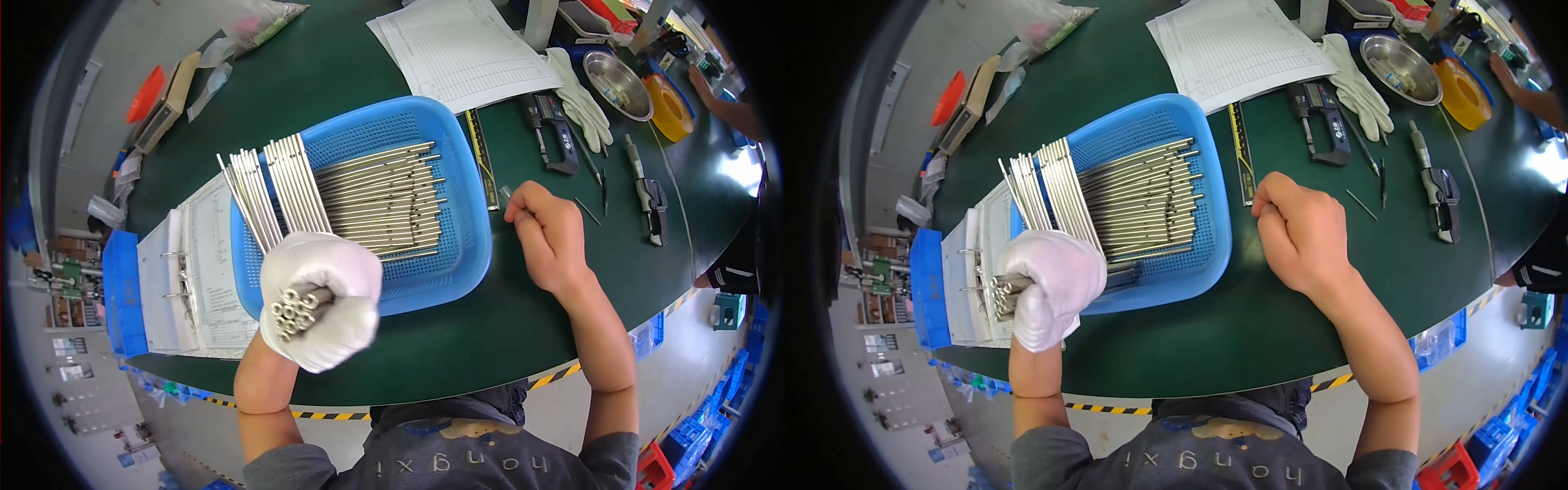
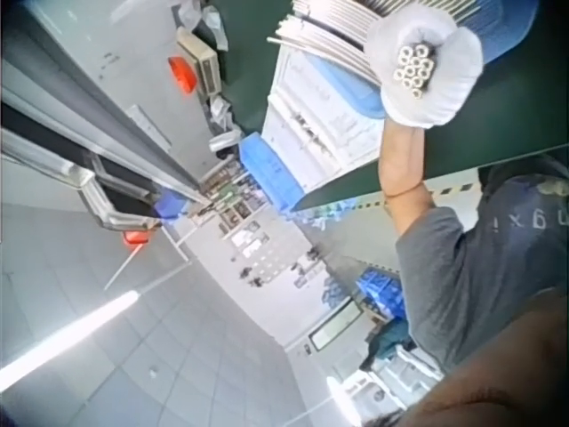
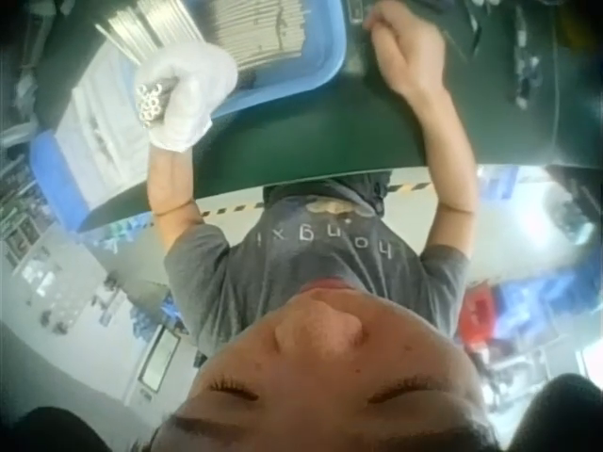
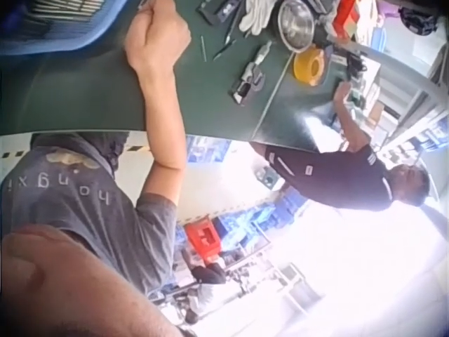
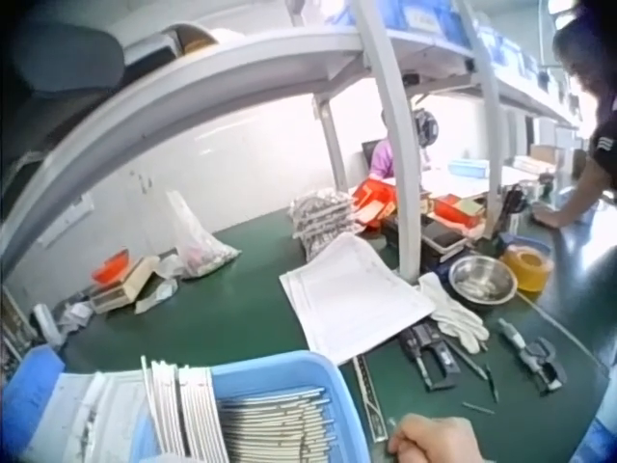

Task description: Inspecting and measuring metal rods at a workshop table.

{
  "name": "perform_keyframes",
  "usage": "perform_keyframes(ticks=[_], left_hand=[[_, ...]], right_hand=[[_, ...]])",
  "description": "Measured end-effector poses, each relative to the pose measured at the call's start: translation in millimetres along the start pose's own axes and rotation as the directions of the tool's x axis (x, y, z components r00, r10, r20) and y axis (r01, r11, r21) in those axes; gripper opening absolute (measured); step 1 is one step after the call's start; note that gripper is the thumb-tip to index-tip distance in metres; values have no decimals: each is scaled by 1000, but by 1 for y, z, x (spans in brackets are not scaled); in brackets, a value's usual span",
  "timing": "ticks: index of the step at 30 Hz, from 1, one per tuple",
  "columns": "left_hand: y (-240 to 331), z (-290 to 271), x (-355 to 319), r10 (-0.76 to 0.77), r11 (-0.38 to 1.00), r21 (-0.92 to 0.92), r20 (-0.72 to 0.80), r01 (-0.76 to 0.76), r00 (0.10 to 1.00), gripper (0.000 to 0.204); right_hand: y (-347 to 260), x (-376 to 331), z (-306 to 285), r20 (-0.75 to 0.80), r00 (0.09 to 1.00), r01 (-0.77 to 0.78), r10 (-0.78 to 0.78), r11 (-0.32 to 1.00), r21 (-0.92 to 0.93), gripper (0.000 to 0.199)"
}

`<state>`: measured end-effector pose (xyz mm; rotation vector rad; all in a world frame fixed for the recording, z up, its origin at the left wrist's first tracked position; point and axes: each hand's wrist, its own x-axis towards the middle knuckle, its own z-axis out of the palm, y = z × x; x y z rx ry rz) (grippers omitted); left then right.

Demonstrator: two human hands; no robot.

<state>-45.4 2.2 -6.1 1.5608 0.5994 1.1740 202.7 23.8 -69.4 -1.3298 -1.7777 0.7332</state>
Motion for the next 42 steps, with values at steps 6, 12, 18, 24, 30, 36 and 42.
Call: perform_keyframes(ticks=[6, 12, 18, 24, 30, 36, 42], left_hand=[[-3, -25, 12, -52, 936, -342, 110, 87, 993, 33], [3, -10, 15, -98, 948, -315, -187, 34, 977, 21], [13, 12, 12, -237, 966, -182, -325, 185, 916, 20], [10, 21, 7, -54, 986, 140, -271, 95, 961, 26], [5, 12, 3, 27, 988, 152, -288, 18, 957, 22], [0, 12, 7, 62, 989, 149, -297, -18, 953, 14], [4, 10, 6, 43, 993, 118, -257, -13, 965, 12]], right_hand=[[2, 3, -2, 1, 1000, -10, 11, 1000, -19, 9], [4, 6, -8, -21, 999, 31, -32, 999, -4, 10], [9, 5, -3, -95, 995, -46, 42, 998, -37, 6], [-4, 19, -6, -239, 880, 369, -410, 908, -197, 9], [-130, 35, 0, -305, 771, 570, -559, 820, -61, 14], [-157, 44, 38, -276, 855, 519, -439, 721, 460, 9], [-149, 51, 42, -245, 861, 509, -446, 751, 421, 7]])
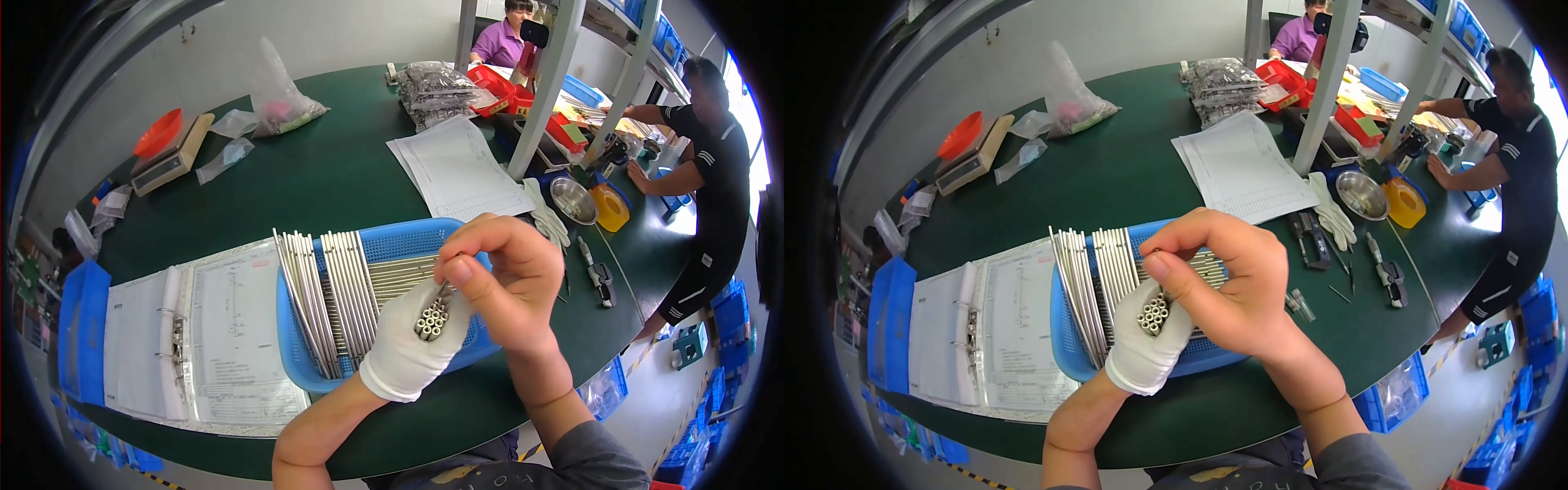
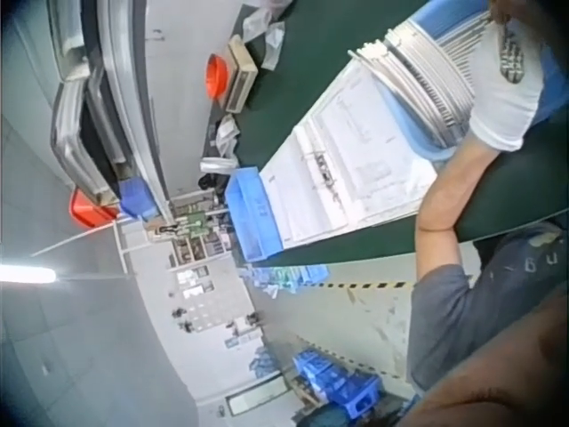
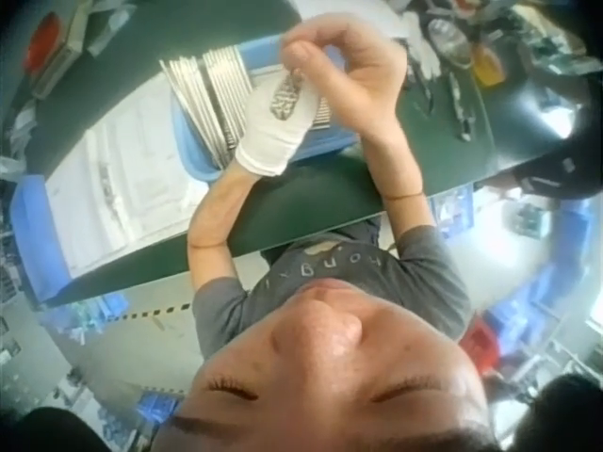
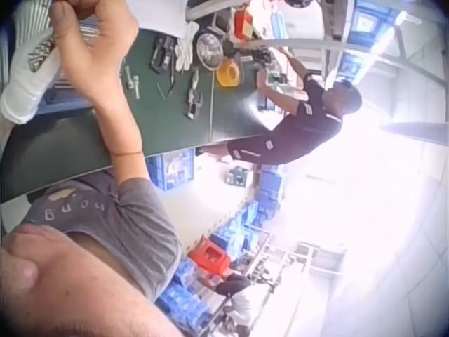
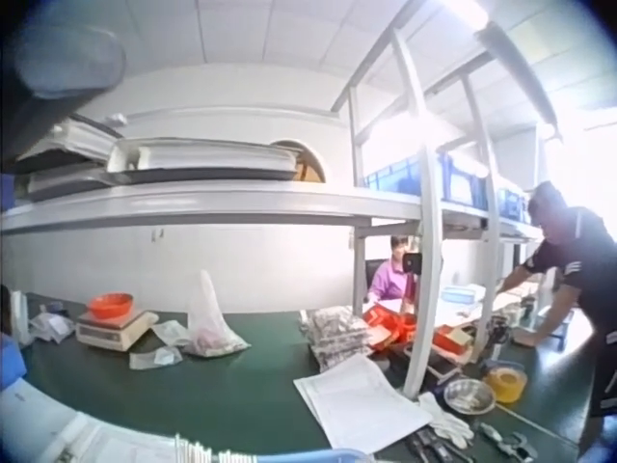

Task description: Inspecting and measuring metal rods at a workshop table.

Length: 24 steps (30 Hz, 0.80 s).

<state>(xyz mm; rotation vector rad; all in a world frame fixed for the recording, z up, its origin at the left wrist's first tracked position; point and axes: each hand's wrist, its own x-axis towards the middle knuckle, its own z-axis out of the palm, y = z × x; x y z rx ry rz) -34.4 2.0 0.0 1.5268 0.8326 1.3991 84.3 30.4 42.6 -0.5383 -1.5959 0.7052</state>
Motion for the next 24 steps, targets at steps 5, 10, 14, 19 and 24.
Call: perform_keyframes(ticks=[5, 10, 14, 19, 24], left_hand=[[-6, -3, -1, -1, 1000, -18, 1, 1, 1000, 13], [-7, -2, -1, 0, 1000, -6, -15, 0, 1000, 13], [-7, -1, -1, -4, 999, -37, -28, 3, 1000, 14], [-14, -2, -1, 61, 998, 8, 4, -61, 998, 16], [-12, -2, 0, 56, 998, 26, -10, -55, 998, 17]], right_hand=[[-1, 2, 3, -18, 999, -37, 38, 997, 62, 6], [0, 3, 1, 36, 999, 32, -32, 999, -4, 7], [-9, 4, 0, 60, 998, 10, -5, 997, -77, 9], [-3, 7, -2, 84, 988, 135, -128, 987, -87, 9], [-3, 8, -4, 89, 985, 159, -148, 979, -126, 10]])
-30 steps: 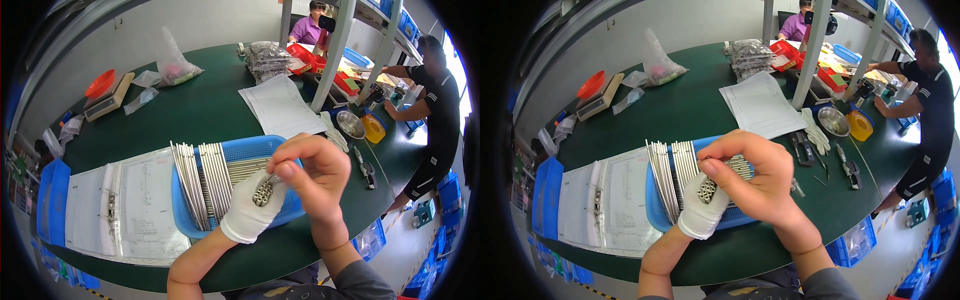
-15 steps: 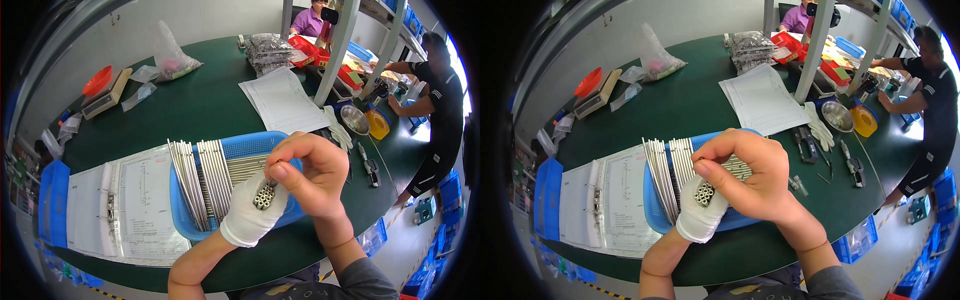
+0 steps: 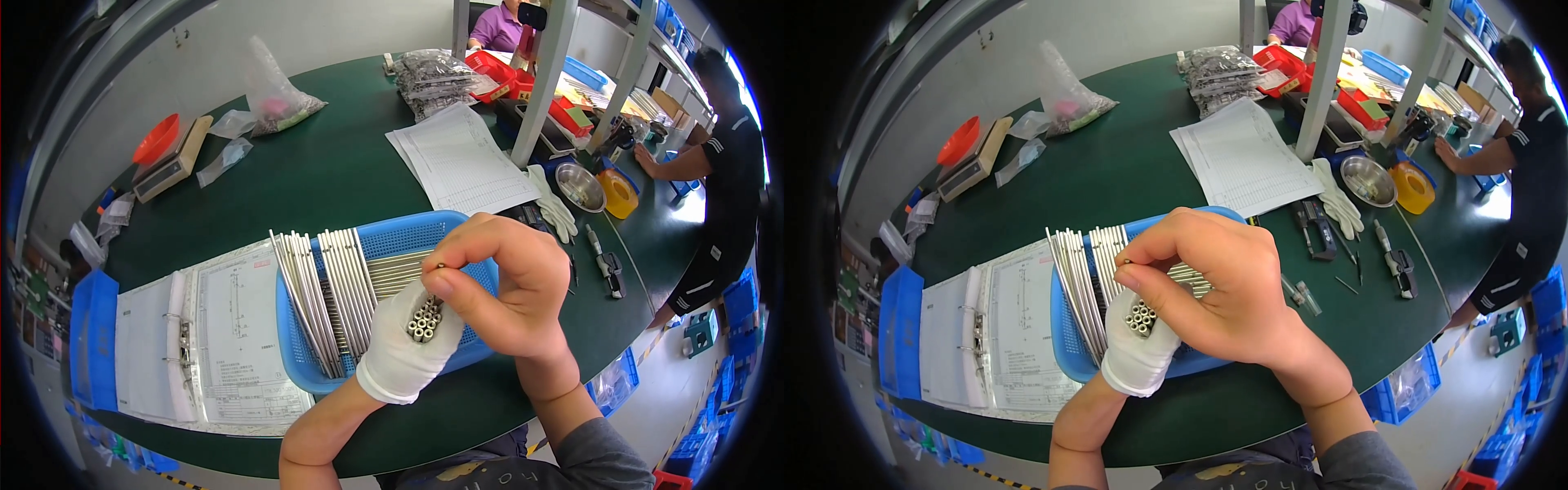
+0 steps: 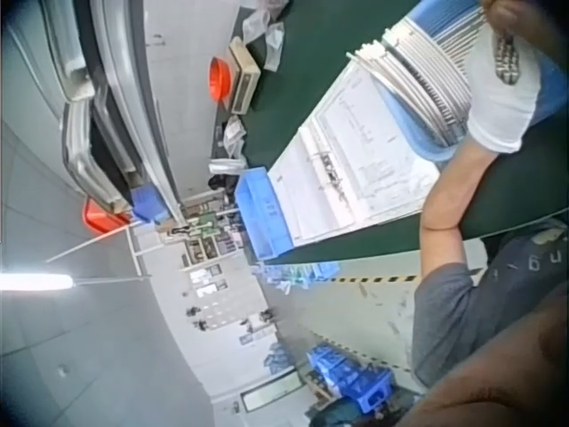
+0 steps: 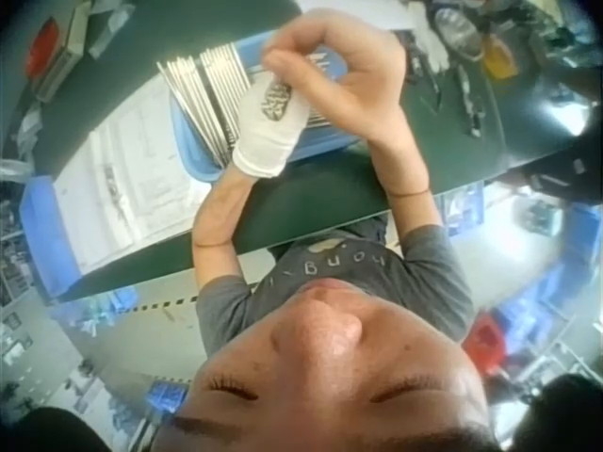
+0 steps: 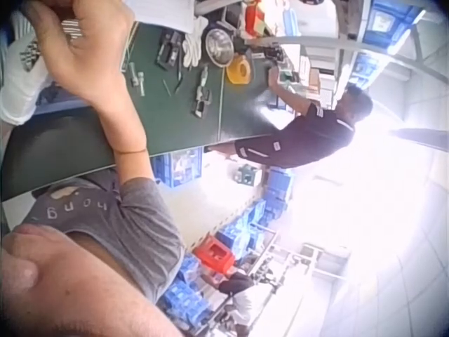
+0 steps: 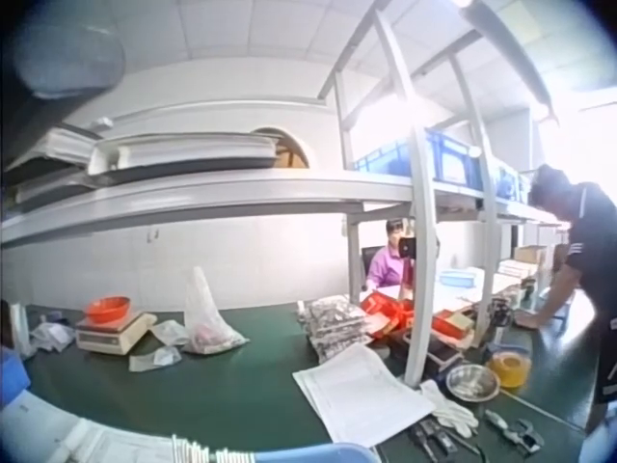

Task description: Inspecting and measuring metal rods at a workshop table.

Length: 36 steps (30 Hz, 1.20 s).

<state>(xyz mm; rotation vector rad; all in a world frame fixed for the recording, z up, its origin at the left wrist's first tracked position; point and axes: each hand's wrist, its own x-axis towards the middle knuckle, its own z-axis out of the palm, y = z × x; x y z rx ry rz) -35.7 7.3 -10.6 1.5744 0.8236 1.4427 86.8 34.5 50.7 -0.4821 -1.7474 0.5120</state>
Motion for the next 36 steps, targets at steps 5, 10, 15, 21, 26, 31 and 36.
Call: perform_keyframes(ticks=[5, 10, 15, 21, 26, 31, 36], left_hand=[[-4, -1, -2, -35, 999, 14, 17, 34, 999, 19], [2, 2, 0, -23, 1000, 11, 11, 23, 1000, 19], [1, 3, 0, -38, 999, -8, -13, 38, 999, 19], [-5, 1, -3, -20, 998, 68, 61, 16, 998, 22], [4, 6, 2, -35, 999, -10, 1, 35, 999, 19], [2, 3, 0, -47, 998, -52, -14, 47, 999, 21], [-3, 7, 1, -30, 997, -74, -38, 27, 999, 21]], right_hand=[[-1, 0, 1, 3, 1000, 0, 0, 1000, 25, 10], [-7, -1, -3, 23, 998, -53, 55, 994, -91, 10], [-6, 1, -4, 53, 998, 27, -15, 971, -238, 8], [-3, 1, -3, 65, 993, 117, -102, 952, -284, 6], [-3, -1, -8, 52, 990, 138, -128, 946, -292, 6], [-5, 1, -7, 11, 996, 92, -93, 961, -260, 5], [-4, 0, -7, 62, 994, 99, -88, 976, -194, 4]])
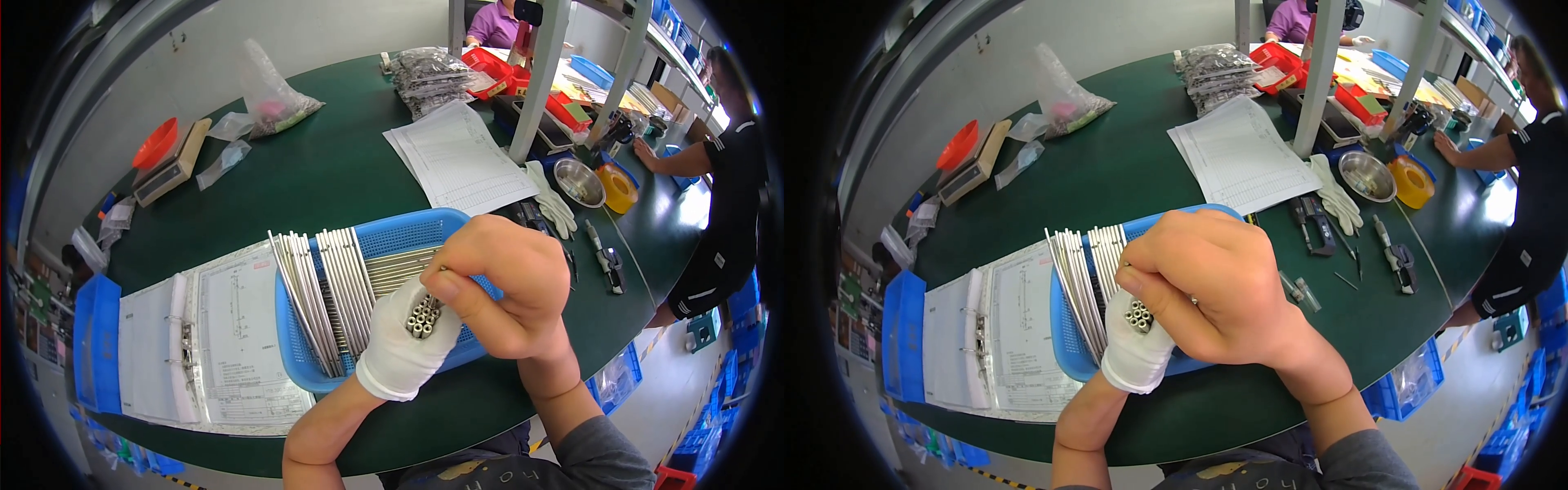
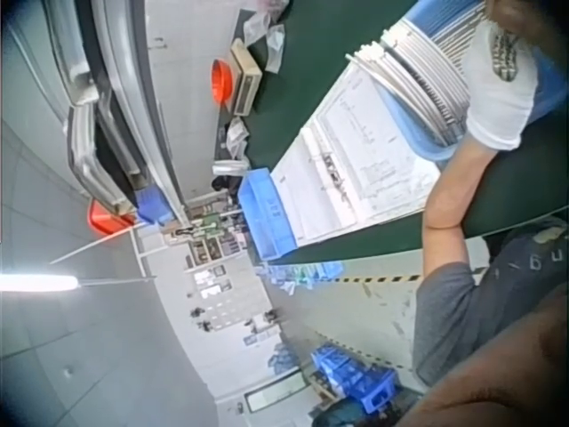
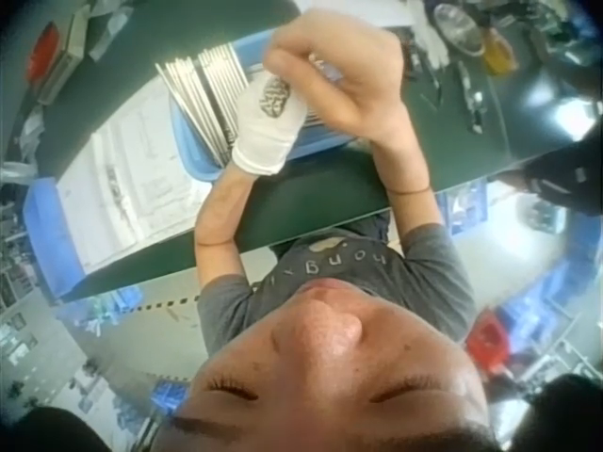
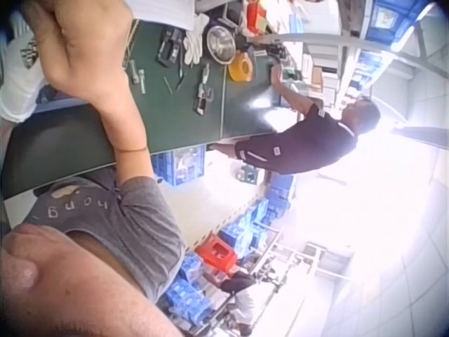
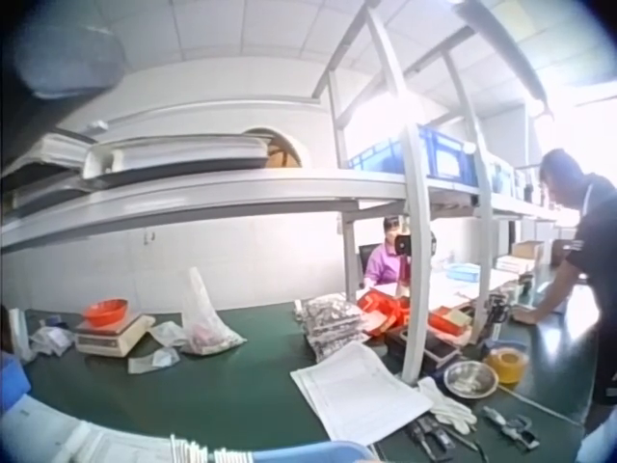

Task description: Inspecting and measuring metal rods at a workshop table.

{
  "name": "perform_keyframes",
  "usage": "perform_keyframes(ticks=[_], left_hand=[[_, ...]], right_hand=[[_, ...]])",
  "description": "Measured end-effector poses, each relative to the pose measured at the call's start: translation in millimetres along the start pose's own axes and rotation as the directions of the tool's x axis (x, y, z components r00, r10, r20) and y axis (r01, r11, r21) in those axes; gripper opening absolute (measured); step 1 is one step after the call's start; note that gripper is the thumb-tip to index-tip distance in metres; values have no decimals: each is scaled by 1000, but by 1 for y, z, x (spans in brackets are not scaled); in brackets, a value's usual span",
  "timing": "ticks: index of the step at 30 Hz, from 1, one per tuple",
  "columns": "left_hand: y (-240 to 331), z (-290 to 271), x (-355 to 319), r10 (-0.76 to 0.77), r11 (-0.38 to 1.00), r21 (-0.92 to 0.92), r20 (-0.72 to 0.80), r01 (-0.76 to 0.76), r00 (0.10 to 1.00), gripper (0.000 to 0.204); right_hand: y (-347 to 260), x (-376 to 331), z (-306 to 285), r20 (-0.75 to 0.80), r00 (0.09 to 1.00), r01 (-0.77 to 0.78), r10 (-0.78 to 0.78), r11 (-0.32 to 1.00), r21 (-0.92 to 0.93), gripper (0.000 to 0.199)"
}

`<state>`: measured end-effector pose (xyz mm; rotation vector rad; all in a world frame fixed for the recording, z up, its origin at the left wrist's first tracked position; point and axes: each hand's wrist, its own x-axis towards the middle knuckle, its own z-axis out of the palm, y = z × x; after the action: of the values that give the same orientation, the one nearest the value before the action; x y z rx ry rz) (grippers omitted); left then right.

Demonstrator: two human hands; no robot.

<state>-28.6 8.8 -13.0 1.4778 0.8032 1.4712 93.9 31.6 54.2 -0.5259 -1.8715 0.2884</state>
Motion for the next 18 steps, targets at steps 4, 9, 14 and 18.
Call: perform_keyframes(ticks=[4, 9, 14, 18], left_hand=[[-1, -1, 0, -12, 999, -50, -6, 11, 1000, 22], [2, -1, -1, -26, 998, -52, 13, 26, 1000, 22], [0, -2, -2, 1, 1000, -31, 32, 0, 999, 23], [1, -3, 0, -23, 996, -82, 36, 26, 999, 23]], right_hand=[[0, 0, 4, -12, 1000, -4, 4, 1000, 15, 4], [0, -1, 4, -5, 1000, 6, -6, 1000, -16, 4], [-2, 1, 2, 12, 999, 48, -47, 997, -62, 5], [-1, 1, 3, -2, 1000, 29, -29, 999, -38, 6]])
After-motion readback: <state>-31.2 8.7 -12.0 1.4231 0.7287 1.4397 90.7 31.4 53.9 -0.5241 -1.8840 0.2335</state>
